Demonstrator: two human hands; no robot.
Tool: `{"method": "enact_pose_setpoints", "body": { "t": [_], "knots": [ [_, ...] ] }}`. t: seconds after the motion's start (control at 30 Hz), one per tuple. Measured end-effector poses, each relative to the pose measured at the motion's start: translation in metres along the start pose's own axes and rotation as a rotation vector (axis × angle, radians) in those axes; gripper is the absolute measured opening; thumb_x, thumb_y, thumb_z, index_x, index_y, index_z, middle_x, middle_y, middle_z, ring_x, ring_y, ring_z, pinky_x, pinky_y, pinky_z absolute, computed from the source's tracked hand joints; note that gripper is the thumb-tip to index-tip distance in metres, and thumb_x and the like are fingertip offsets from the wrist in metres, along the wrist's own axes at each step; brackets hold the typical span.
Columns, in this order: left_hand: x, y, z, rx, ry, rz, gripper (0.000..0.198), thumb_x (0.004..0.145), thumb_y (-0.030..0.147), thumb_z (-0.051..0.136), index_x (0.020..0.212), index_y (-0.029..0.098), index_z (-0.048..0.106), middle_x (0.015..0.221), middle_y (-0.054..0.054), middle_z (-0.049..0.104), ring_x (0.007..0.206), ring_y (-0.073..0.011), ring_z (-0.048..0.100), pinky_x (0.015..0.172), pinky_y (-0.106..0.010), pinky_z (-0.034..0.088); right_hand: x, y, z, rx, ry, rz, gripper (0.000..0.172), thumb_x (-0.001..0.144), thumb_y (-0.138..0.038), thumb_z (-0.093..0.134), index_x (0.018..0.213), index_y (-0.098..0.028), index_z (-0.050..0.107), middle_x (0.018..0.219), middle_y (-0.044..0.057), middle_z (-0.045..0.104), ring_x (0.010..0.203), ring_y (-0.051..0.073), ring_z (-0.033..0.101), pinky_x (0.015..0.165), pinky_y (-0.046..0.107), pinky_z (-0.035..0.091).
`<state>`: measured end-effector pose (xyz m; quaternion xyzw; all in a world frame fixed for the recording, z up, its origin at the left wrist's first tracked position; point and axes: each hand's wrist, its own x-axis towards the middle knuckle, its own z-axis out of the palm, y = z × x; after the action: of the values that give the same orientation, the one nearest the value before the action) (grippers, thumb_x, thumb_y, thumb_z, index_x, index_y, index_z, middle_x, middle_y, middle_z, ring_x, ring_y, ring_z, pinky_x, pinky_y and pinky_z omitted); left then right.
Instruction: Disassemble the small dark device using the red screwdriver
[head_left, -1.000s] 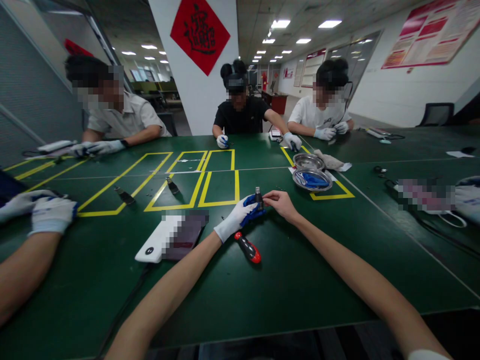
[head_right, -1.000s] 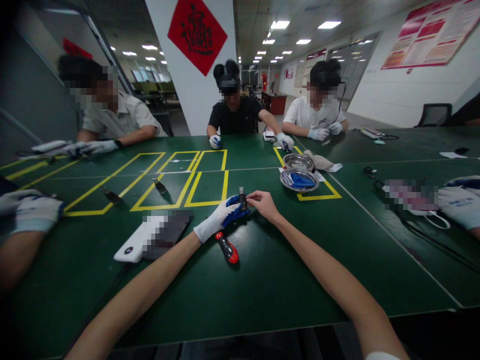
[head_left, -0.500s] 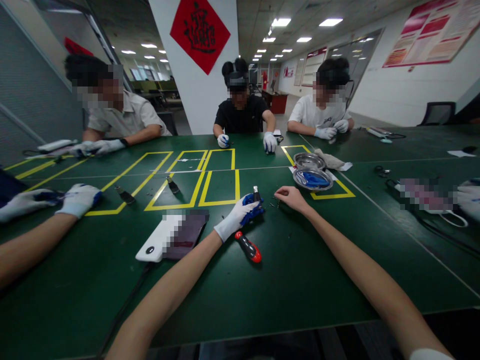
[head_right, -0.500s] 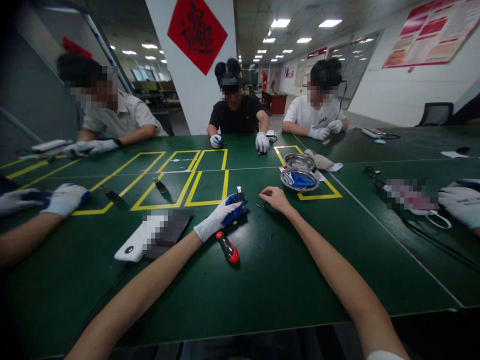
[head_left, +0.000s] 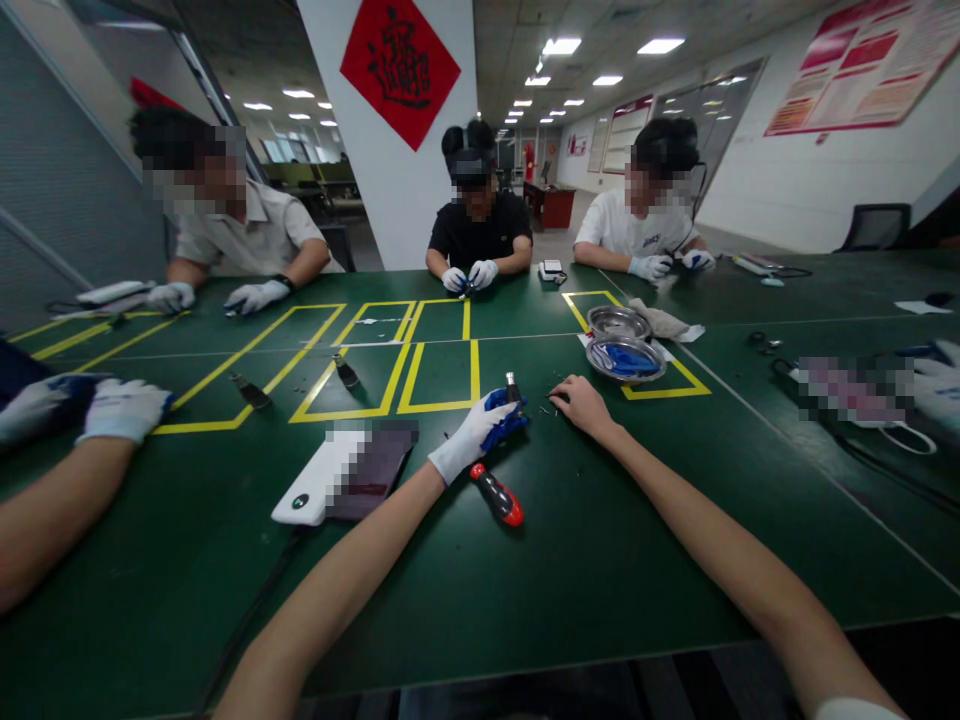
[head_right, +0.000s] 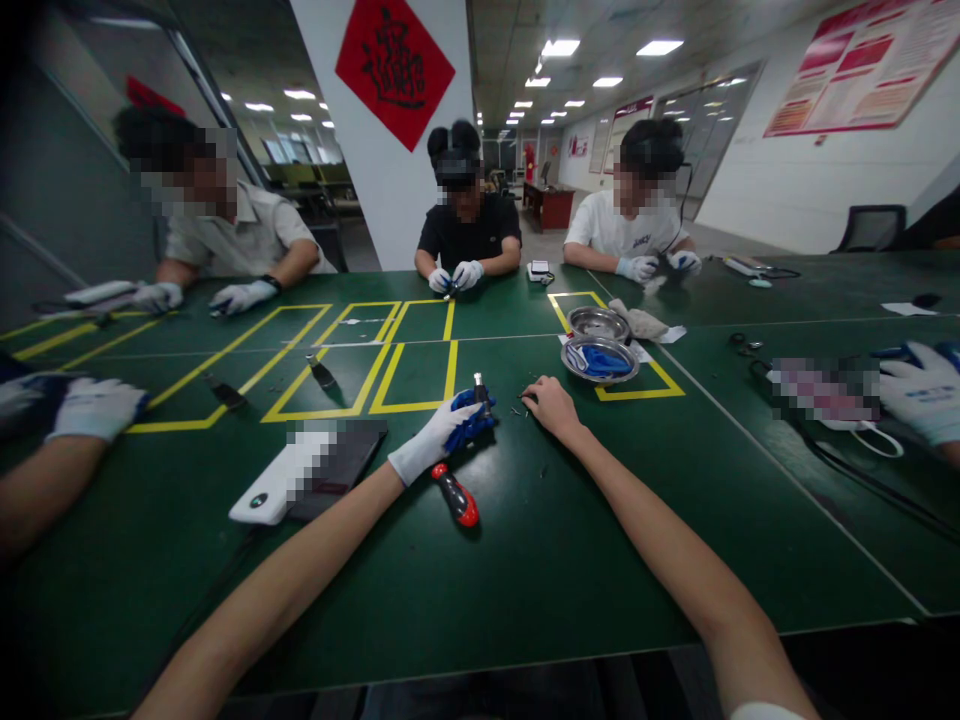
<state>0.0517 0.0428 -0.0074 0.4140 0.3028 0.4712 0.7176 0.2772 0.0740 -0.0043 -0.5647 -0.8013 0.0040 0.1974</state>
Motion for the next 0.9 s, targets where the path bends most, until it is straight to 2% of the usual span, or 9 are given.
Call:
{"method": "enact_pose_setpoints", "body": {
  "t": [0.23,0.4,0.53,0.67,0.9],
  "knots": [
    [0.000,-0.002,-0.001,-0.008,-0.020,0.014,0.037,0.071,0.026,0.074,0.103,0.013,0.059,0.098,-0.008,0.065,0.078,-0.0146,0.065,0.079,-0.030,0.052,0.000,-0.010,-0.003,-0.151,-0.007,-0.089,0.019,0.091,-0.025,0.049,0.091,-0.016,0.066,0.096,0.011,0.061,0.093,0.022,0.053,0.075,0.030,0.045],
    [0.000,-0.001,-0.001,0.025,-0.010,0.016,0.039,0.071,0.027,0.074,0.105,0.013,0.059,0.101,-0.010,0.065,0.080,-0.0163,0.066,0.079,-0.032,0.052,-0.001,-0.010,-0.008,-0.140,-0.009,-0.098,0.019,0.090,-0.025,0.050,0.092,-0.016,0.066,0.096,0.011,0.061,0.092,0.022,0.053,0.074,0.030,0.045],
    [-0.001,0.000,0.000,0.034,-0.005,0.009,0.039,0.071,0.026,0.074,0.104,0.013,0.058,0.097,-0.009,0.066,0.078,-0.0161,0.066,0.077,-0.031,0.053,-0.001,-0.010,-0.011,-0.130,-0.048,-0.123,0.019,0.090,-0.026,0.052,0.096,-0.018,0.068,0.099,0.010,0.061,0.094,0.022,0.053,0.074,0.030,0.045],
    [-0.002,0.002,0.002,0.038,-0.017,0.004,0.037,0.073,0.027,0.073,0.104,0.013,0.059,0.094,-0.009,0.066,0.079,-0.0161,0.066,0.074,-0.028,0.053,-0.001,-0.016,-0.014,-0.182,-0.049,-0.173,0.020,0.090,-0.023,0.050,0.093,-0.017,0.068,0.098,0.011,0.061,0.094,0.022,0.053,0.075,0.029,0.045],
    [-0.005,0.006,0.003,0.076,0.008,-0.007,0.037,0.073,0.027,0.072,0.105,0.014,0.059,0.094,-0.009,0.067,0.075,-0.0160,0.066,0.067,-0.025,0.053,0.001,-0.015,-0.018,-0.147,-0.083,-0.128,0.015,0.086,-0.023,0.056,0.087,-0.017,0.069,0.094,0.010,0.063,0.090,0.022,0.054,0.073,0.029,0.045]
  ]
}}
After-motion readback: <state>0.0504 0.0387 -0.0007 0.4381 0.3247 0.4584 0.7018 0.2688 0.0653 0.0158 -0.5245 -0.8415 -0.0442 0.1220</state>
